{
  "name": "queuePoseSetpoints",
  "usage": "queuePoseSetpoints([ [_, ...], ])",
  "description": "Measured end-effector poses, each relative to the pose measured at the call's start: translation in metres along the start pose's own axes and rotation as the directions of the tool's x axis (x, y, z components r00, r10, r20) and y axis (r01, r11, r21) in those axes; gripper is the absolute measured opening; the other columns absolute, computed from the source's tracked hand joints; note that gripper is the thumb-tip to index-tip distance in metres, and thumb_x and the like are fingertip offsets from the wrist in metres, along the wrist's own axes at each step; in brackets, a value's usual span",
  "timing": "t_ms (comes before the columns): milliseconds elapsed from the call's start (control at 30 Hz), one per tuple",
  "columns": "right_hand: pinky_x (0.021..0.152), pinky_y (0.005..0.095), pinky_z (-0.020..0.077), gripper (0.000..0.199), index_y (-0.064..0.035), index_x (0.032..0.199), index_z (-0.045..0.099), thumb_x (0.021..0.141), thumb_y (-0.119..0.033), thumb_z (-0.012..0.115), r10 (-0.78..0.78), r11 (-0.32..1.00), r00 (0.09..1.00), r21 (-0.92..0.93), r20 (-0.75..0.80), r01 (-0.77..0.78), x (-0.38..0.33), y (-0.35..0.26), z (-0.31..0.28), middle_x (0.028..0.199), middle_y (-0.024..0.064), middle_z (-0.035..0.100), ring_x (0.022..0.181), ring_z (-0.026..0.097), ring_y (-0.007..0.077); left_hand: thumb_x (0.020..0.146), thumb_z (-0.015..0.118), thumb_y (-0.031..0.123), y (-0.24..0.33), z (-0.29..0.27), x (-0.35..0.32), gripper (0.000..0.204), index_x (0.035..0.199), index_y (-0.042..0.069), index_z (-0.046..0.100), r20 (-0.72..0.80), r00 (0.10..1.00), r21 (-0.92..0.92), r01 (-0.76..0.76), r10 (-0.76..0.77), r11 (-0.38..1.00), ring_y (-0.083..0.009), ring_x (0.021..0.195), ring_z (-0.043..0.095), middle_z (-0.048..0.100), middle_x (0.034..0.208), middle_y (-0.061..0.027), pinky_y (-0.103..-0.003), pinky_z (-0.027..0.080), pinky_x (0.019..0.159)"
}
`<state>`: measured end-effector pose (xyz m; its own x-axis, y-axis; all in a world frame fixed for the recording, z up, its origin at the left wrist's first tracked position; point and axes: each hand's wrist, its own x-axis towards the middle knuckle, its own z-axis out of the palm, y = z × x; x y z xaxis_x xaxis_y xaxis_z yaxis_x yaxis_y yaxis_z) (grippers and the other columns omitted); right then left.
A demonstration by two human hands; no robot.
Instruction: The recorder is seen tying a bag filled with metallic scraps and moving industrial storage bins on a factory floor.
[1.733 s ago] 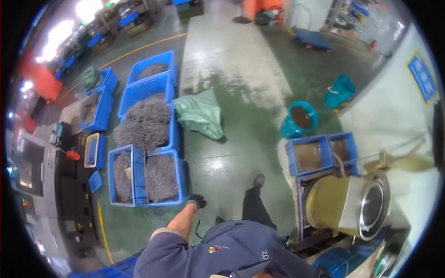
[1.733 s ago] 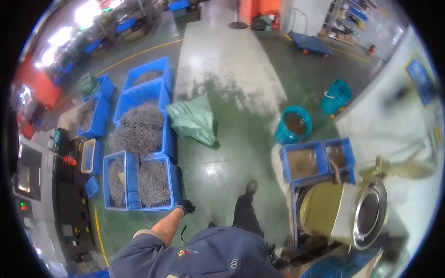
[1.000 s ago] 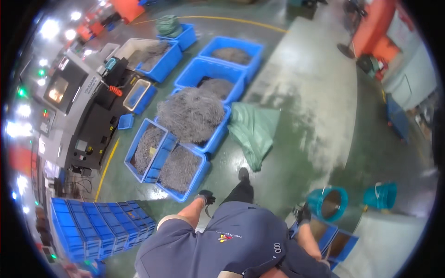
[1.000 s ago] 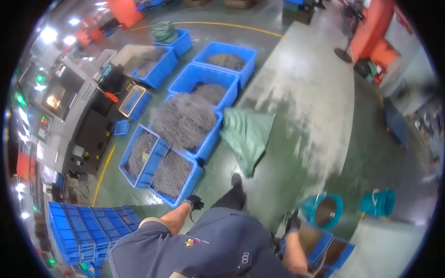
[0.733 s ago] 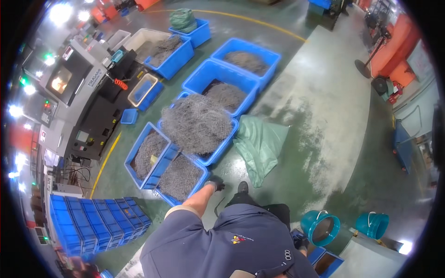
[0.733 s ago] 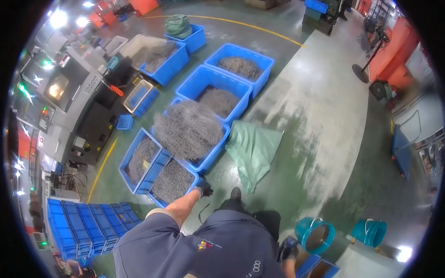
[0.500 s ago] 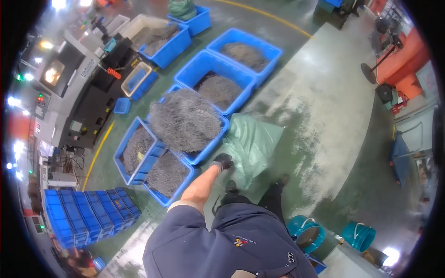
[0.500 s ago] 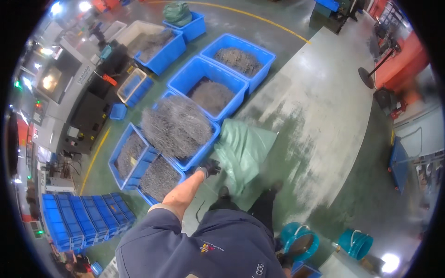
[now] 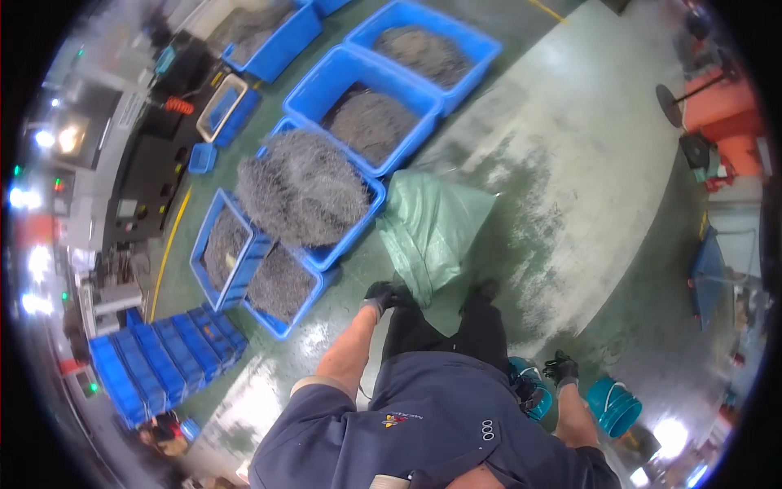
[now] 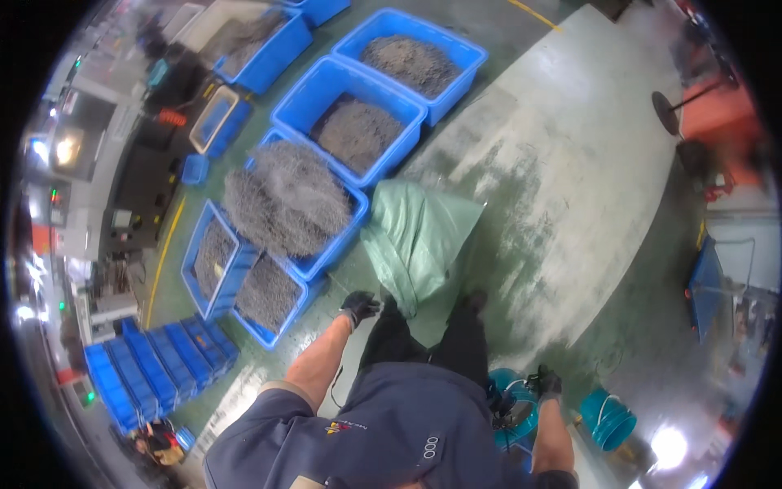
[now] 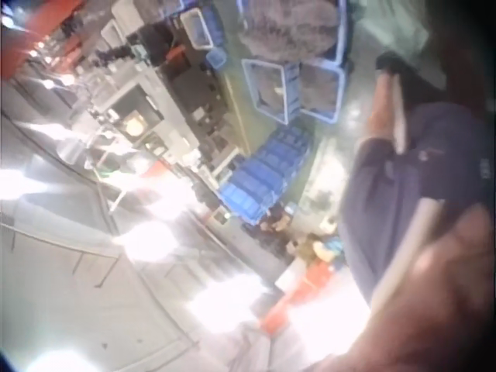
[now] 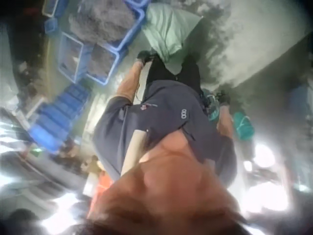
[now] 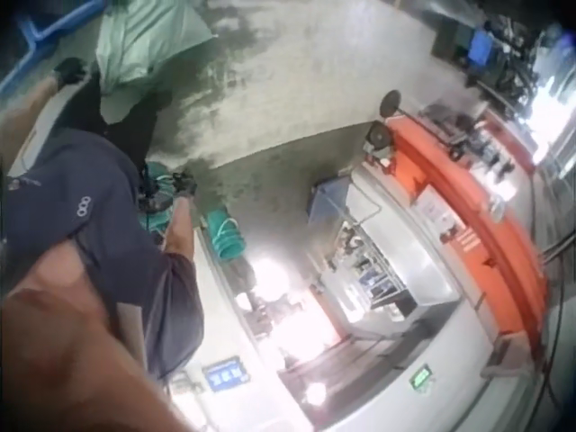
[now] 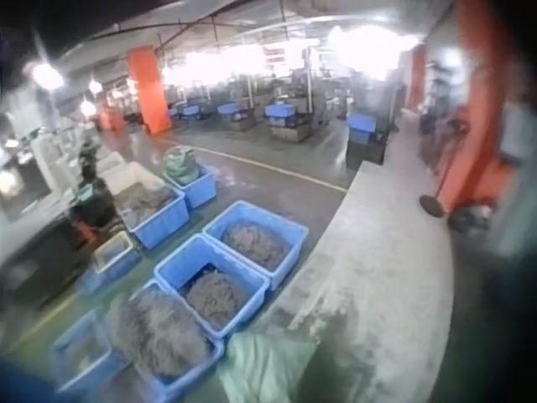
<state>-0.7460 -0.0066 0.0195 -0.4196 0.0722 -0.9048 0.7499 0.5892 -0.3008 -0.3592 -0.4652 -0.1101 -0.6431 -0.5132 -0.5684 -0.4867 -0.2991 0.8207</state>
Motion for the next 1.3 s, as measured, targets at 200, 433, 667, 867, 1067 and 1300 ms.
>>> queuePoseSetpoints([
  [200,0.077,0.0386,0.0507,0.027,-0.0061,0.089,0.069,0.081,-0.03,0.058,-0.262,-0.003,0.95,-0.984,0.17,0.176,0.003,0.015,0.012,0.088,0.0177,0.065,0.083,0.065,0.0298,0.088,0.055,0.022,0.042,-0.05,0.015,0.019,0.102,0.01,0.051,0.005,0.801,-0.586,0.488,-0.599,0.647,-0.029,0.069,0.063,0.064,0.089,-0.0163,-0.037,0.051,0.056],
  [433,0.048,0.0443,0.0453,0.03,-0.0158,0.09,0.067,0.091,-0.037,0.046,0.389,0.88,0.91,-0.348,0.142,-0.322,0.136,-0.015,-0.088,0.067,0.0149,0.062,0.058,0.061,0.029,0.096,0.025,0.033,0.101,-0.044,0.08,0.04,0.122,0.008,0.041,0.032,0.724,-0.473,0.619,-0.689,0.628,-0.0351,0.109,0.05,0.044,0.131,-0.0215,-0.043,0.043,0.085],
  [667,0.037,0.0394,0.0357,0.036,-0.008,0.08,0.055,0.092,-0.04,0.045,0.284,0.927,0.954,-0.28,0.092,-0.249,0.19,-0.167,-0.119,0.05,0.0149,0.047,0.037,0.044,0.0249,0.092,0.045,0.029,0.23,0.062,0.126,0.028,0.113,0.011,0.05,-0.112,0.833,-0.459,0.441,-0.542,0.771,-0.0242,0.076,0.064,0.064,0.093,-0.0124,-0.033,0.05,0.056],
  [867,0.039,0.0419,0.0379,0.021,-0.0051,0.064,0.045,0.084,-0.011,0.047,0.124,0.95,0.936,0.233,0.329,-0.207,0.257,-0.348,-0.088,0.05,0.0159,0.044,0.04,0.044,0.0297,0.083,0.058,0.018,0.268,0.092,0.178,0.022,0.103,0.01,0.056,-0.248,0.901,-0.272,0.288,-0.356,0.918,-0.0237,0.076,0.063,0.064,0.086,-0.0091,-0.035,0.051,0.061],
  [1067,0.048,0.0366,0.048,0.022,-0.0052,0.084,0.057,0.089,-0.025,0.049,-0.287,0.953,0.885,0.015,0.365,0.303,0.284,-0.541,0.052,0.065,0.0142,0.059,0.051,0.057,0.0273,0.087,0.055,0.013,0.27,0.127,0.211,0.017,0.101,0.004,0.053,-0.208,0.798,-0.701,0.281,-0.565,0.655,-0.0246,0.061,0.063,0.064,0.088,-0.0154,-0.035,0.053,0.051],
  [1300,0.045,0.0298,0.0409,0.055,-0.0043,0.055,0.056,0.094,-0.039,0.043,-0.518,0.498,0.587,-0.338,0.623,0.798,0.128,-0.739,0.156,0.05,0.0078,0.055,0.046,0.054,0.0133,0.084,0.055,0.029,0.179,0.109,0.306,0.025,0.104,0.017,0.062,-0.111,0.862,-0.105,0.485,-0.495,0.868,-0.027,0.083,0.064,0.068,0.091,-0.0077,-0.043,0.049,0.069],
])
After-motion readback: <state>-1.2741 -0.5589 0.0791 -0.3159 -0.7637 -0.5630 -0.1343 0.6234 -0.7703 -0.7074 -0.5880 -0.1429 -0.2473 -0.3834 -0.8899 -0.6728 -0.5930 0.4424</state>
